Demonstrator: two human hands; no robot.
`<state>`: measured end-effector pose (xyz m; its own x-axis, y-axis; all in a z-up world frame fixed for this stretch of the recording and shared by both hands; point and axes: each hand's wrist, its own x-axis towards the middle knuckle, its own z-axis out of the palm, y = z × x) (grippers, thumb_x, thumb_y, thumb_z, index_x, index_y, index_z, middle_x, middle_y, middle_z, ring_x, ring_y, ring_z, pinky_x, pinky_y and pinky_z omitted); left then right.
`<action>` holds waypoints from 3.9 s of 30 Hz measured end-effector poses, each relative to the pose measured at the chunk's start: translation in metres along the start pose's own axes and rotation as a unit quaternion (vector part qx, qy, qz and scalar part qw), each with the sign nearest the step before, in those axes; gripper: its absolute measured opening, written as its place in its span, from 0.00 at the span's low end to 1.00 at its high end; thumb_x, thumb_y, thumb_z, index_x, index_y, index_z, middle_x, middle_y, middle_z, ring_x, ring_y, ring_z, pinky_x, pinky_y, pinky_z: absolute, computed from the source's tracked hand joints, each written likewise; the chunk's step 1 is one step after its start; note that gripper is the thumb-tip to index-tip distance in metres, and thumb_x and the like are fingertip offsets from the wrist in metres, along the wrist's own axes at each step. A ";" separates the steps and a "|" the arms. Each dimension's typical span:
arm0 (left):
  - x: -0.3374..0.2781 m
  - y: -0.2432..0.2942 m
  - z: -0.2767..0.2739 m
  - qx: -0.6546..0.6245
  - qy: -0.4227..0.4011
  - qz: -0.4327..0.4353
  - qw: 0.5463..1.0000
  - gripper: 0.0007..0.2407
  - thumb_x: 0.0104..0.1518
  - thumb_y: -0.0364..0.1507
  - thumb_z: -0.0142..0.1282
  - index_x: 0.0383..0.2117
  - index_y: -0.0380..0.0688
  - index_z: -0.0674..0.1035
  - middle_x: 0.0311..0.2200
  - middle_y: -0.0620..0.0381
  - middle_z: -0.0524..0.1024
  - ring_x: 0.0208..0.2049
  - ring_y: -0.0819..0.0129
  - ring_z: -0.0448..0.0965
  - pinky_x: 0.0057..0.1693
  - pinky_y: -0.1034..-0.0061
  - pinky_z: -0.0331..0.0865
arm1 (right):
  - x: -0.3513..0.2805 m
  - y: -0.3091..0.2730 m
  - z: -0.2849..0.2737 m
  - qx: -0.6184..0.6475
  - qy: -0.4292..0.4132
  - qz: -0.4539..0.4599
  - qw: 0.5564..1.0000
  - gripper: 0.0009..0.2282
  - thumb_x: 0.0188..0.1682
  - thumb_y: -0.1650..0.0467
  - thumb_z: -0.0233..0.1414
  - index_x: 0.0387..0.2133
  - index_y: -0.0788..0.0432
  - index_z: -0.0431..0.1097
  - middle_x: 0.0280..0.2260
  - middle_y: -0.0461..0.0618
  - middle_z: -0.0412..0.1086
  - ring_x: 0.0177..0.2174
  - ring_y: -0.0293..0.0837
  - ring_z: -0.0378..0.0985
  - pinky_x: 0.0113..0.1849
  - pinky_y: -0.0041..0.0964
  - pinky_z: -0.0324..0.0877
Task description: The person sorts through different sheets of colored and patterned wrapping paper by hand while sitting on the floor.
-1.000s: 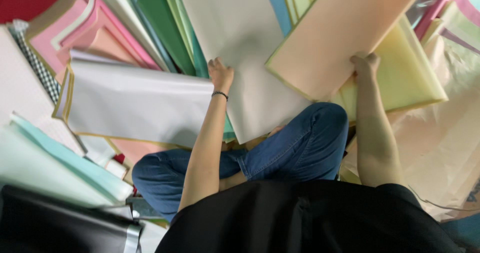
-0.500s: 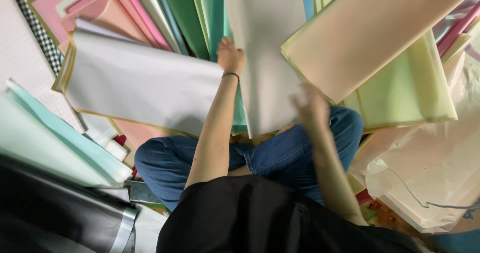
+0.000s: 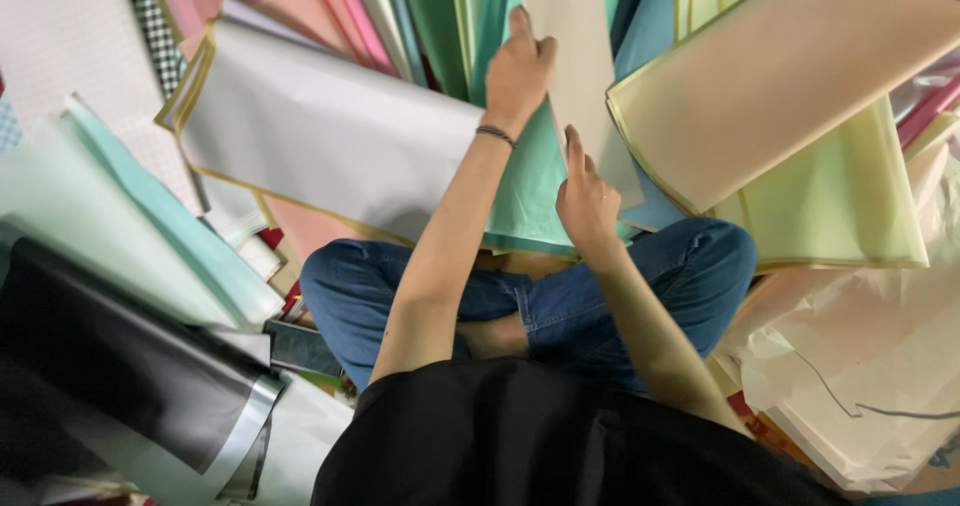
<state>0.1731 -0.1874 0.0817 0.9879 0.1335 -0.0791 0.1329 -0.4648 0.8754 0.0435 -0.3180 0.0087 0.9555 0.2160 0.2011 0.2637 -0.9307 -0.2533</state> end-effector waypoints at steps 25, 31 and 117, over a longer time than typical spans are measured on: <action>-0.125 -0.217 -0.128 -0.332 0.337 -0.337 0.814 0.17 0.46 0.23 0.52 0.45 0.38 0.69 0.38 0.39 0.73 0.41 0.50 0.76 0.43 0.60 0.73 | 0.151 -0.054 0.043 0.039 -0.371 -0.080 0.924 0.25 0.31 0.61 0.62 0.44 0.55 0.70 0.39 0.54 0.72 0.43 0.55 0.72 0.41 0.49 0.67; -0.122 -0.224 -0.128 -0.244 0.350 -0.437 0.792 0.27 0.48 0.29 0.52 0.55 0.40 0.57 0.53 0.38 0.61 0.57 0.50 0.61 0.58 0.56 0.59 | 0.150 -0.077 0.057 -0.013 -0.316 -0.034 0.948 0.28 0.39 0.62 0.54 0.55 0.46 0.55 0.48 0.52 0.65 0.47 0.54 0.68 0.45 0.54 0.64; -0.068 -0.218 -0.089 -0.194 0.223 -0.188 0.936 0.20 0.61 0.26 0.46 0.59 0.43 0.58 0.58 0.44 0.60 0.59 0.47 0.59 0.62 0.53 0.59 | 0.135 0.023 0.063 0.209 -0.130 0.023 0.969 0.14 0.46 0.66 0.55 0.45 0.53 0.68 0.37 0.58 0.70 0.40 0.60 0.70 0.38 0.54 0.67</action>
<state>0.0700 -0.0172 -0.0614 0.7330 0.6174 -0.2857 0.3408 0.0302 0.9397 0.1873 -0.2910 -0.0297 0.9543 0.2948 -0.0498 0.1994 -0.7516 -0.6287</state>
